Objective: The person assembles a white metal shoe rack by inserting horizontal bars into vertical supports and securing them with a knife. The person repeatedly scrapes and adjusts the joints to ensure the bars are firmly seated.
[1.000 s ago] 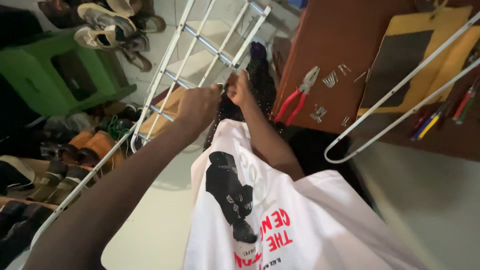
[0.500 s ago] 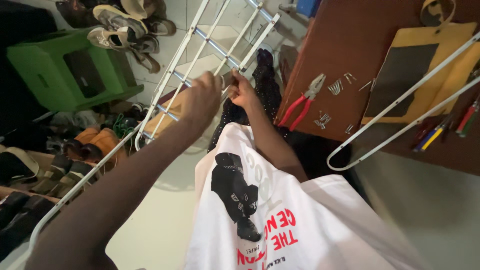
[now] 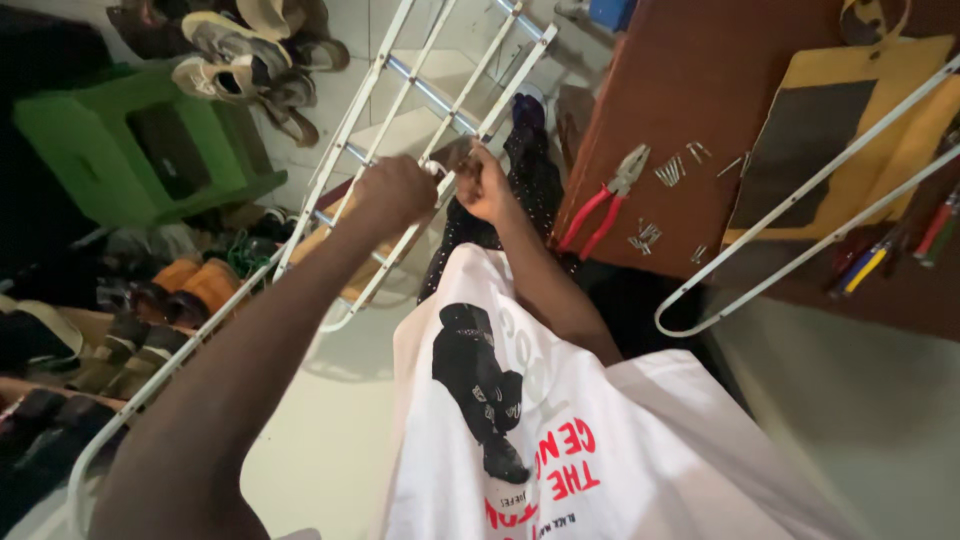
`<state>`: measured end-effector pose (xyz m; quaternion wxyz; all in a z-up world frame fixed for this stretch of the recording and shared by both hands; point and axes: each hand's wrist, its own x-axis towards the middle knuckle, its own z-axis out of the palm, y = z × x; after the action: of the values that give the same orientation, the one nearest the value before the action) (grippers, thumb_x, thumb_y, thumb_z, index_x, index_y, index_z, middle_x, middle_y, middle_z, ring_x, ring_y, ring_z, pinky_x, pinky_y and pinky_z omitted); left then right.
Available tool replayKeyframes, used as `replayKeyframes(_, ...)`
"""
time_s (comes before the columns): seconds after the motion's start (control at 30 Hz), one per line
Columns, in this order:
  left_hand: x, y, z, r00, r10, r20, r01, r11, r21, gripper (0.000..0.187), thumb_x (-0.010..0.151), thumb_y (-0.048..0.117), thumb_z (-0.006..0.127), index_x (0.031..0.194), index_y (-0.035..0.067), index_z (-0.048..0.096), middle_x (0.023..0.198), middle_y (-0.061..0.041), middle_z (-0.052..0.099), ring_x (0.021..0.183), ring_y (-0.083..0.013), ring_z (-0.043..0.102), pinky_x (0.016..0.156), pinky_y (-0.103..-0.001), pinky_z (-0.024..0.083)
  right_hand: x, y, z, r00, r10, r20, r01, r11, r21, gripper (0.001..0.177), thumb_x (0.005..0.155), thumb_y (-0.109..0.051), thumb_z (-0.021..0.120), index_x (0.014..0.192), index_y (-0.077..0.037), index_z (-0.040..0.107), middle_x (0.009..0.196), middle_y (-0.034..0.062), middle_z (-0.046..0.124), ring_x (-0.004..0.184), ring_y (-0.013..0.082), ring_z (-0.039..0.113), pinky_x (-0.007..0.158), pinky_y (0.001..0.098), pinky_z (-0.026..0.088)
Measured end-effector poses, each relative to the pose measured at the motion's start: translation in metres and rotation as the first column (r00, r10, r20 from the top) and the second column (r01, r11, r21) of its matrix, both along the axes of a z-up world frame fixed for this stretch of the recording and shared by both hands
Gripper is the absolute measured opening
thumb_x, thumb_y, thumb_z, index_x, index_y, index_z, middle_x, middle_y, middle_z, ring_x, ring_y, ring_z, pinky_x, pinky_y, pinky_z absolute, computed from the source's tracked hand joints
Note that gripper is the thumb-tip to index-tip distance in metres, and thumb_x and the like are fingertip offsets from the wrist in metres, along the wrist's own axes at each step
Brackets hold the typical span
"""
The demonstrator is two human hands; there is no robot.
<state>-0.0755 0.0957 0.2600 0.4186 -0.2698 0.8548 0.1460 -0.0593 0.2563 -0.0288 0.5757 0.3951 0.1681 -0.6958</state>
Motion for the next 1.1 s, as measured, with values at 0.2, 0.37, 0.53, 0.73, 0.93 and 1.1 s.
replayKeyframes(0.2,0.008,0.021,0.019,0.924,-0.330,-0.193,0.286,0.931,-0.227,0.031,0.098,0.025,0.055,0.111,0.000,0.069,0.105,-0.023,0.071,0.088,-0.0331,0.073,0.068,-0.042,0.058,-0.006,-0.028,-0.023,0.997,-0.073,-0.006,0.073,0.994,0.087,0.029,0.091,-0.034,0.075,0.075,-0.021,0.055,0.064,-0.0058,0.049,0.044,0.0103,0.030,0.044,0.0268,0.023)
replayKeyframes(0.37,0.016,0.023,0.036,0.642,-0.744,-0.183,0.701,0.667,-0.253,0.015,0.097,0.018,0.057,0.103,0.008,0.067,0.093,-0.011,0.072,0.082,-0.0236,0.075,0.063,-0.037,0.059,-0.005,-0.017,-0.015,0.984,-0.052,-0.168,0.064,0.996,0.069,0.031,0.098,-0.035,0.074,0.078,-0.020,0.055,0.063,-0.0050,0.046,0.048,0.0117,0.033,0.046,0.0294,0.024)
replayKeyframes(0.53,0.000,0.008,0.017,0.934,-0.333,-0.127,0.320,0.941,-0.113,0.019,0.095,0.020,0.057,0.098,0.005,0.069,0.094,-0.017,0.074,0.088,-0.0325,0.075,0.072,-0.043,0.059,-0.006,0.002,0.023,0.993,0.118,0.005,-0.114,0.948,0.298,0.053,0.090,-0.064,0.053,0.081,-0.013,0.067,0.062,-0.0006,0.059,0.035,0.0093,0.023,0.036,0.0258,0.016)
replayKeyframes(0.73,-0.014,-0.014,0.008,0.997,-0.034,0.069,0.029,0.997,0.078,0.026,0.096,0.028,0.059,0.099,0.005,0.071,0.103,-0.023,0.070,0.095,-0.0373,0.070,0.081,-0.045,0.054,-0.005,-0.013,0.001,1.000,0.018,0.017,-0.019,0.998,0.068,0.034,0.096,-0.047,0.072,0.081,-0.018,0.061,0.060,-0.0057,0.045,0.042,0.0092,0.028,0.041,0.0255,0.018)
replayKeyframes(0.93,0.016,0.015,0.037,0.645,-0.745,-0.171,0.692,0.664,-0.284,0.015,0.097,0.017,0.061,0.105,0.005,0.062,0.094,-0.013,0.070,0.081,-0.0246,0.075,0.060,-0.035,0.057,-0.007,-0.018,-0.010,0.994,0.069,-0.084,-0.060,0.992,0.110,0.025,0.093,-0.038,0.075,0.082,-0.022,0.061,0.063,-0.0060,0.048,0.042,0.0097,0.028,0.042,0.0274,0.019)
replayKeyframes(1.1,0.016,0.010,0.013,0.877,-0.455,-0.153,0.442,0.890,-0.111,0.015,0.097,0.016,0.058,0.101,0.005,0.066,0.092,-0.016,0.073,0.084,-0.0310,0.075,0.067,-0.043,0.057,-0.019,-0.002,0.039,0.990,0.139,0.011,-0.137,0.957,0.254,0.054,0.085,-0.066,0.056,0.078,-0.014,0.065,0.063,0.0011,0.062,0.035,0.0087,0.023,0.036,0.0257,0.016)
